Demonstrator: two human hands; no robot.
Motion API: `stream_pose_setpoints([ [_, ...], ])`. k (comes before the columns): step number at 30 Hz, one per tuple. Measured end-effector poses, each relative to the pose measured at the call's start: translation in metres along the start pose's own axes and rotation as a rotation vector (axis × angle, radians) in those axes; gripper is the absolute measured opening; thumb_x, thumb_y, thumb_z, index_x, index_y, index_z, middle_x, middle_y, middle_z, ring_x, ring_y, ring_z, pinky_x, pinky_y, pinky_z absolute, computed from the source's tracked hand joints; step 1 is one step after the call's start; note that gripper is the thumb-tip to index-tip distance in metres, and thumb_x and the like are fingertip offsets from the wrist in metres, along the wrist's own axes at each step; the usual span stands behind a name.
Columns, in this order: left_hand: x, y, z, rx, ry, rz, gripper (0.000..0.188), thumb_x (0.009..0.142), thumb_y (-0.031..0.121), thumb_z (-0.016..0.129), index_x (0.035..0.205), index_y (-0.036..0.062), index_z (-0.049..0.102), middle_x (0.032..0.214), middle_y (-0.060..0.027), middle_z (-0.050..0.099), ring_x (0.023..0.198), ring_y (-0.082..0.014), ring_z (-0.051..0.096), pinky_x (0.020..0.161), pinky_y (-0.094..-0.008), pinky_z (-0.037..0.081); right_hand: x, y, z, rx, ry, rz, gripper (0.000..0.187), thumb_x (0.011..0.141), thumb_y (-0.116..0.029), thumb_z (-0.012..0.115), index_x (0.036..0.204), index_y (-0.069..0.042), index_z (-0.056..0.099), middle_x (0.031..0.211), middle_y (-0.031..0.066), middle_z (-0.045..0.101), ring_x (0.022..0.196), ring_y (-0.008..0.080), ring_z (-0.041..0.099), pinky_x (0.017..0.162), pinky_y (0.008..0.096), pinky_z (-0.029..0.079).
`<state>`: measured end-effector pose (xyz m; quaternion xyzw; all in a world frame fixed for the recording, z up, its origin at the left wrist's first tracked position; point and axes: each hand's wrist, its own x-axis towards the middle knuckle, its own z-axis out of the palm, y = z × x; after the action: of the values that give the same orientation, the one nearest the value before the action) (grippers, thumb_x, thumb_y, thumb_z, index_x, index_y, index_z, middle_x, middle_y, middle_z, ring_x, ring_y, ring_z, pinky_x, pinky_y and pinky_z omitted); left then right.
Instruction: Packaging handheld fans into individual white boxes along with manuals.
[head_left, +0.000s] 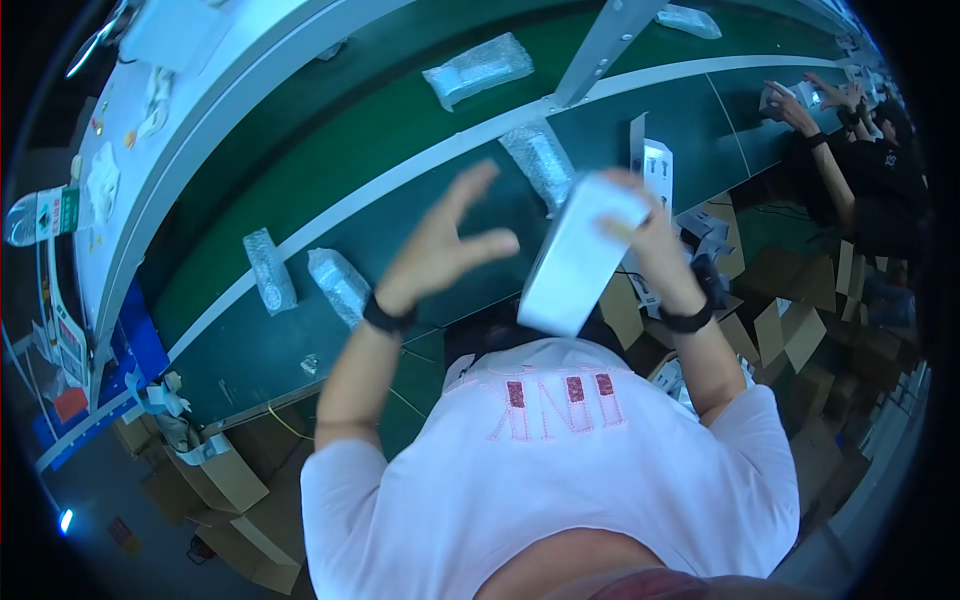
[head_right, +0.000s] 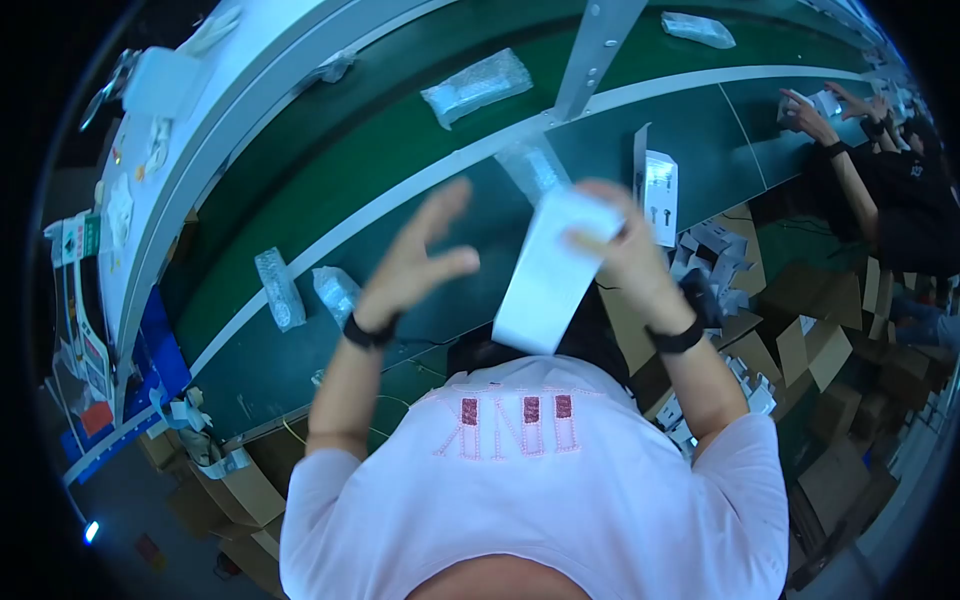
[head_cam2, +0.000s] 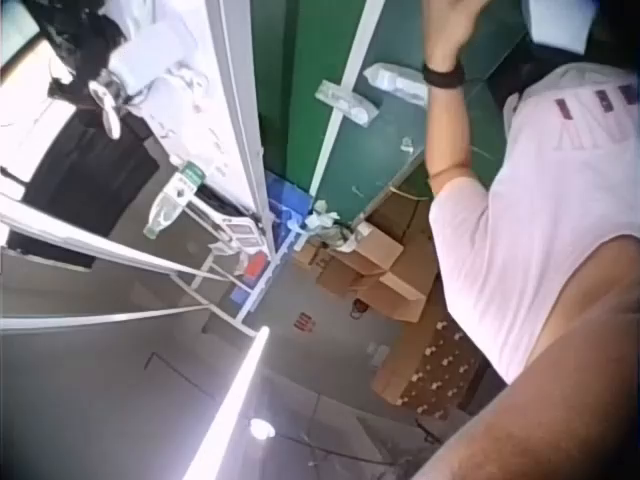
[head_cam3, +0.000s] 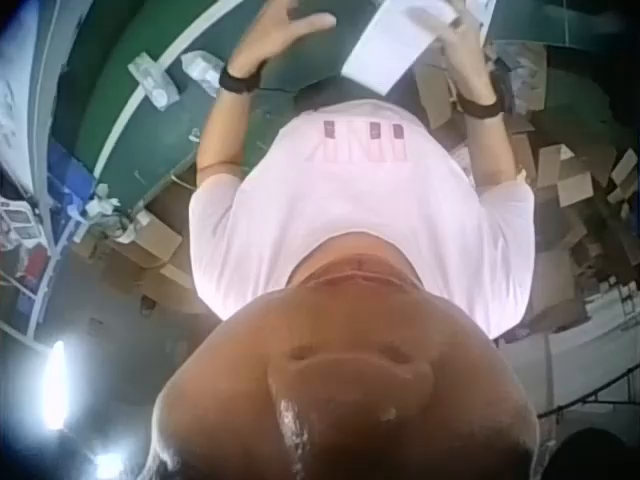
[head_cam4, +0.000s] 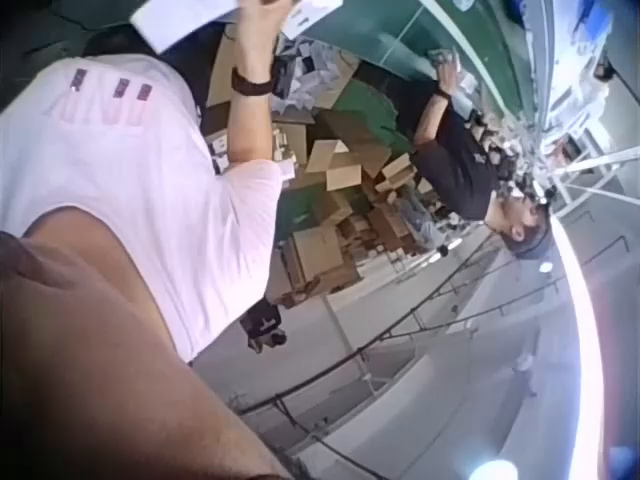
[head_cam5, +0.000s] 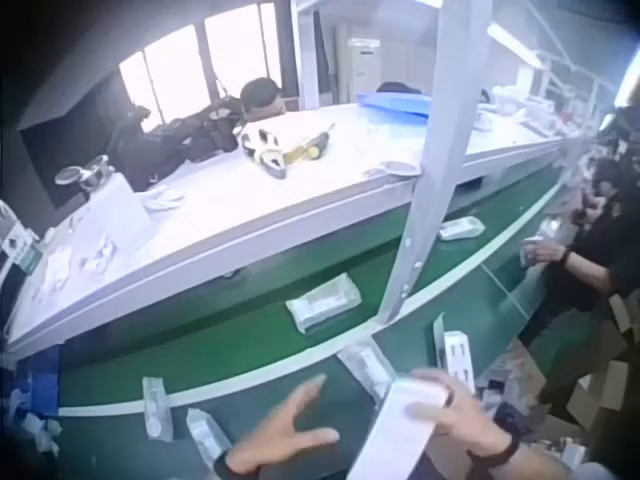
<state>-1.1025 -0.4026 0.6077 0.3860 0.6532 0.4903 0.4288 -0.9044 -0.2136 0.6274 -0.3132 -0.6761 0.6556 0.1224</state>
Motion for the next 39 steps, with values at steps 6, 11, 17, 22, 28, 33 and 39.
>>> stream_pose_setpoints([
  [6, 0.172, -0.107, -0.089, 0.956, 0.466, -0.157, 0.110, 0.064, 0.038, 0.084, 0.149, 0.0163, 0.018, 0.149, -0.0284, 0.022, 0.138, -0.0454, 0.020, 0.109, -0.0580, 0.021, 0.106, 0.096, -0.203, 0.460, 0.706, 0.084, 0.056, 0.084, -0.036, 0.069, 0.126, -0.005, 0.047, 0.127, 0.0141, 0.051, 0.121, 0.0282, 0.047, 0.100, 0.0494, 0.039],
  [11, 0.223, -0.159, -0.099, 1.076, 0.357, -0.286, 0.086, 0.065, 0.030, 0.082, 0.139, 0.0189, 0.040, 0.138, -0.0227, 0.037, 0.125, -0.0414, 0.038, 0.100, -0.0429, 0.040, 0.141, 0.211, -0.245, 0.625, 0.874, 0.409, 0.072, 0.082, -0.034, 0.069, 0.139, -0.006, 0.035, 0.138, 0.0179, 0.040, 0.129, 0.0372, 0.035, 0.106, 0.0521, 0.028],
  [17, 0.142, -0.132, -0.068, 0.384, 0.550, 0.023, 0.052, 0.073, 0.015, 0.077, 0.121, 0.0090, 0.058, 0.108, -0.0153, 0.058, 0.101, -0.0267, 0.057, 0.089, -0.0377, 0.046, 0.121, 0.123, -0.153, -0.575, 0.790, -0.242, 0.084, 0.081, -0.034, 0.072, 0.144, 0.000, 0.028, 0.144, 0.0233, 0.035, 0.125, 0.0370, 0.044, 0.102, 0.0426, 0.038],
  [22, 0.010, -0.032, 0.016, -0.208, 0.472, 0.111, 0.064, 0.074, 0.006, 0.076, 0.130, -0.0003, 0.047, 0.124, -0.0121, 0.053, 0.114, -0.0201, 0.053, 0.095, -0.0340, 0.043, 0.084, -0.028, -0.006, -0.171, -0.011, -0.606, 0.075, 0.078, -0.018, 0.074, 0.141, -0.004, 0.037, 0.137, 0.0120, 0.047, 0.097, 0.0180, 0.061, 0.085, 0.0312, 0.048],
  [28, -0.054, -0.003, 0.037, -0.665, 0.482, -0.007, 0.066, 0.073, 0.001, 0.076, 0.131, 0.0003, 0.046, 0.120, -0.0085, 0.058, 0.109, -0.0175, 0.056, 0.095, -0.0334, 0.043, 0.057, -0.083, 0.043, -0.322, -0.276, -1.048, 0.019, 0.074, -0.002, 0.072, 0.092, -0.001, 0.067, 0.088, 0.0097, 0.064, 0.066, 0.0187, 0.059, 0.056, 0.0236, 0.046],
  [33, -0.077, 0.005, 0.044, -0.837, 0.456, -0.035, 0.067, 0.070, 0.004, 0.078, 0.129, 0.0010, 0.047, 0.115, -0.0073, 0.060, 0.105, -0.0159, 0.058, 0.092, -0.0318, 0.045, 0.027, -0.099, 0.057, -0.471, -0.310, -1.138, 0.021, 0.070, -0.001, 0.072, 0.089, -0.002, 0.065, 0.082, 0.0098, 0.060, 0.064, 0.0203, 0.058, 0.055, 0.0259, 0.045],
  [39, -0.092, -0.004, 0.040, -0.870, 0.402, -0.026, 0.064, 0.071, 0.006, 0.077, 0.128, -0.0002, 0.048, 0.117, -0.0095, 0.060, 0.105, -0.0168, 0.058, 0.091, -0.0325, 0.046, 0.026, -0.079, 0.074, -0.407, -0.001, -1.132, 0.061, 0.069, -0.034, 0.083, 0.116, -0.005, 0.057, 0.123, 0.0177, 0.048, 0.102, 0.0269, 0.055, 0.083, 0.0357, 0.046],
])
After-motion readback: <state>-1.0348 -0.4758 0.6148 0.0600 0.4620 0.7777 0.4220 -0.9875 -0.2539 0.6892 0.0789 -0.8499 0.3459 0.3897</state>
